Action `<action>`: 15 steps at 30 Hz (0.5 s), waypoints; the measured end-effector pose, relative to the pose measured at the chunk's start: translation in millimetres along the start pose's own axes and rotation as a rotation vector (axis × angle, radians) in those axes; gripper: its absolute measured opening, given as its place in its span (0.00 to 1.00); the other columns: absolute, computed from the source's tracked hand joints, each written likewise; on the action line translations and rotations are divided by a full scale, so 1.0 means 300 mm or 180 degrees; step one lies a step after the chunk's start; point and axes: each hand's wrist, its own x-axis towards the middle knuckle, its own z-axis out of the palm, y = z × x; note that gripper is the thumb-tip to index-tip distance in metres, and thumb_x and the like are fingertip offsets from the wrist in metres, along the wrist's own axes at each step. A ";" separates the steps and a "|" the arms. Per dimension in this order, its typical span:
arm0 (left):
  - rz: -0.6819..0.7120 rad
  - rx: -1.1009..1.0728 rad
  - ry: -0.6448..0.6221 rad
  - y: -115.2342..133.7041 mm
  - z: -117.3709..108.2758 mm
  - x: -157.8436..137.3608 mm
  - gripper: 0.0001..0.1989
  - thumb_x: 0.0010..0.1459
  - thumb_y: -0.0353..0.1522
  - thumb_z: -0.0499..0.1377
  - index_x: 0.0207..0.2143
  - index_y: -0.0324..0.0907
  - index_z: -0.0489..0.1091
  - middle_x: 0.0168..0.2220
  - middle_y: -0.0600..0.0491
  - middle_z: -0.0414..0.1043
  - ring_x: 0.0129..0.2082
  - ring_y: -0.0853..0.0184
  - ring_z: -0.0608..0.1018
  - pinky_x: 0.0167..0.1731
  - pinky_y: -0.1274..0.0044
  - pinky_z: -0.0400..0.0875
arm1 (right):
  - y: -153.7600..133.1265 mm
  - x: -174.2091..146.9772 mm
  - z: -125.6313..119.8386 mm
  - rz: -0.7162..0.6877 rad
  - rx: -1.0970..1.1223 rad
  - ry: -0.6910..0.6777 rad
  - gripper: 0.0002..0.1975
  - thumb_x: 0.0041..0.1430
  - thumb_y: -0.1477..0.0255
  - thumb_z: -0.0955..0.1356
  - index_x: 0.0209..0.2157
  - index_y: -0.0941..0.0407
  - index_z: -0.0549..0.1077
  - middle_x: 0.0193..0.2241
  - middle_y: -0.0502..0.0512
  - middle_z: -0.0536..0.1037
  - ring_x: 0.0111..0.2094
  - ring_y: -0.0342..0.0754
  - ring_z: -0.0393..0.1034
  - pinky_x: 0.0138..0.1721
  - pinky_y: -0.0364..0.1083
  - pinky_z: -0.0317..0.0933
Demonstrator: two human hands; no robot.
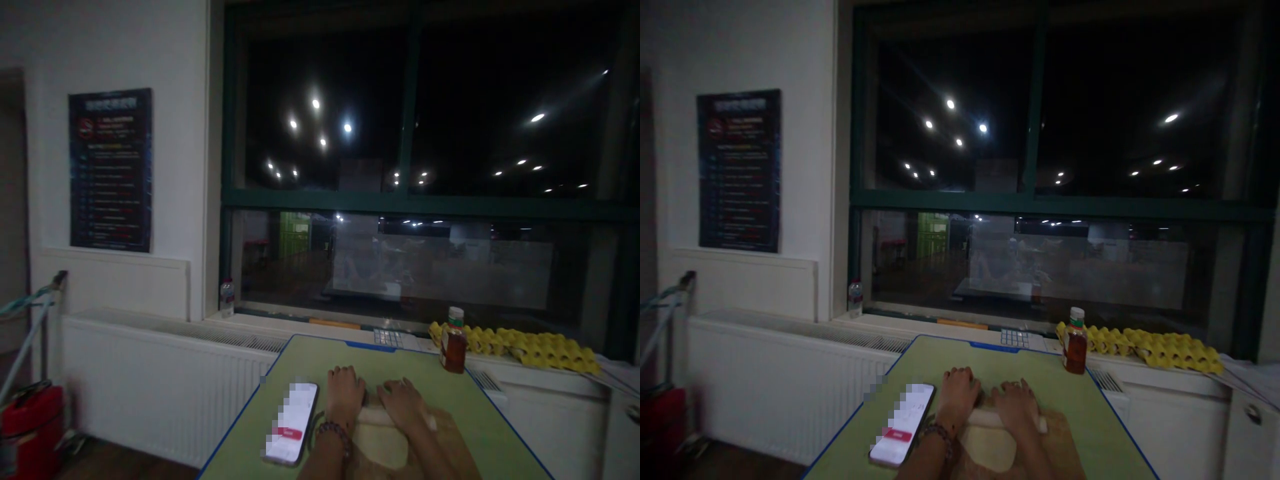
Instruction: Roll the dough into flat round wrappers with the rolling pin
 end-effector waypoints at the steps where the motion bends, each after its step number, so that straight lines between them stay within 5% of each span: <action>1: -0.0002 -0.0024 0.0015 0.000 0.002 -0.004 0.17 0.62 0.36 0.48 0.41 0.38 0.75 0.41 0.43 0.76 0.47 0.57 0.75 0.48 0.67 0.62 | 0.000 0.002 0.001 0.0129 0.0156 0.0115 0.19 0.63 0.68 0.58 0.44 0.52 0.78 0.48 0.57 0.78 0.54 0.55 0.66 0.58 0.53 0.51; 6: -0.0083 -0.0003 -0.0017 -0.001 0.003 -0.021 0.19 0.62 0.36 0.47 0.40 0.39 0.75 0.40 0.42 0.77 0.46 0.57 0.75 0.48 0.66 0.63 | -0.008 -0.009 -0.025 0.0518 0.0661 0.0309 0.18 0.62 0.65 0.60 0.41 0.53 0.79 0.45 0.56 0.79 0.57 0.54 0.64 0.55 0.48 0.55; 15: -0.0047 -0.0044 0.0005 -0.007 0.004 -0.025 0.19 0.62 0.36 0.46 0.39 0.38 0.75 0.39 0.43 0.78 0.43 0.57 0.77 0.46 0.66 0.65 | -0.032 -0.041 -0.076 0.0741 0.0707 0.0453 0.18 0.64 0.66 0.58 0.37 0.51 0.78 0.37 0.56 0.79 0.40 0.48 0.74 0.41 0.44 0.61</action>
